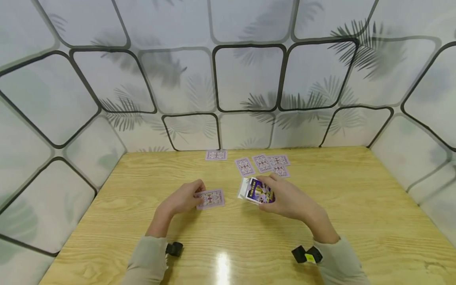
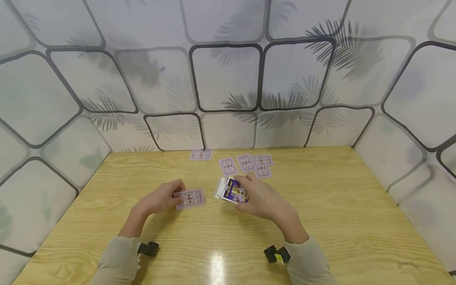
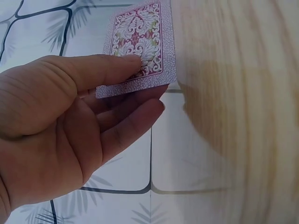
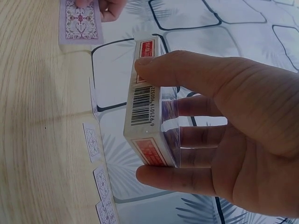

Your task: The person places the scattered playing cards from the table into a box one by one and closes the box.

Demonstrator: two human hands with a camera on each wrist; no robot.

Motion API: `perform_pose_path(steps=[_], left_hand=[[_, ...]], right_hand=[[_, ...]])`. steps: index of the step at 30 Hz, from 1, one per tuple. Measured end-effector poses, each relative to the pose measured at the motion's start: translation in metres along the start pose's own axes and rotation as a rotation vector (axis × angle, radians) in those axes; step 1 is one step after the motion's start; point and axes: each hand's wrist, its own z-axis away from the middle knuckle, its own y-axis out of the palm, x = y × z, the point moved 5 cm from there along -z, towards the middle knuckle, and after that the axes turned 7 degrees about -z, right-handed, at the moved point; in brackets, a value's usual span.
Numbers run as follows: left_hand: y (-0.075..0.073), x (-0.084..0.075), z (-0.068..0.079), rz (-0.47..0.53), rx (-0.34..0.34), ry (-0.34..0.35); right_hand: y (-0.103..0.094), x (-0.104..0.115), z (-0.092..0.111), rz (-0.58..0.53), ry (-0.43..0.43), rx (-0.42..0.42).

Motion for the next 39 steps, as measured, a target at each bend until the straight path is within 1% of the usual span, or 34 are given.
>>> perform_pose_path(steps=[5,8,12,14,17,21,24,30,34,39], left_hand=[[-0.005,-0.004,0.000,0.014,-0.014,0.043],[-0.008,-0.007,0.001,0.027,-0.030,0.084],[-0.013,-0.014,0.004,0.079,-0.045,0.130],[-0.015,-0.017,0.005,0.120,-0.052,0.134],[-0.017,-0.019,0.006,0.198,-0.060,0.123],[-0.020,-0.020,0.006,0.298,-0.089,0.118],[-0.023,-0.022,0.006,0.352,-0.120,0.130],[-0.024,-0.029,0.006,0.450,-0.155,0.125],[-0.020,-0.037,0.004,0.498,-0.149,0.145],[-0.014,-0.047,0.003,0.511,-0.140,0.169]], right_hand=[[-0.001,-0.001,0.000,-0.008,-0.006,-0.009],[-0.001,-0.001,0.001,-0.017,-0.002,-0.005],[-0.001,-0.001,0.001,-0.018,0.003,0.002],[-0.001,-0.001,0.001,-0.015,0.003,0.002],[-0.001,0.000,0.001,-0.008,-0.001,0.002],[-0.001,0.001,0.000,-0.004,0.001,0.007],[0.000,0.000,0.000,0.001,0.004,0.008],[0.000,0.001,0.000,0.003,-0.001,0.001],[0.000,0.001,0.000,0.005,-0.002,0.002],[0.001,0.002,-0.001,0.016,-0.011,0.005]])
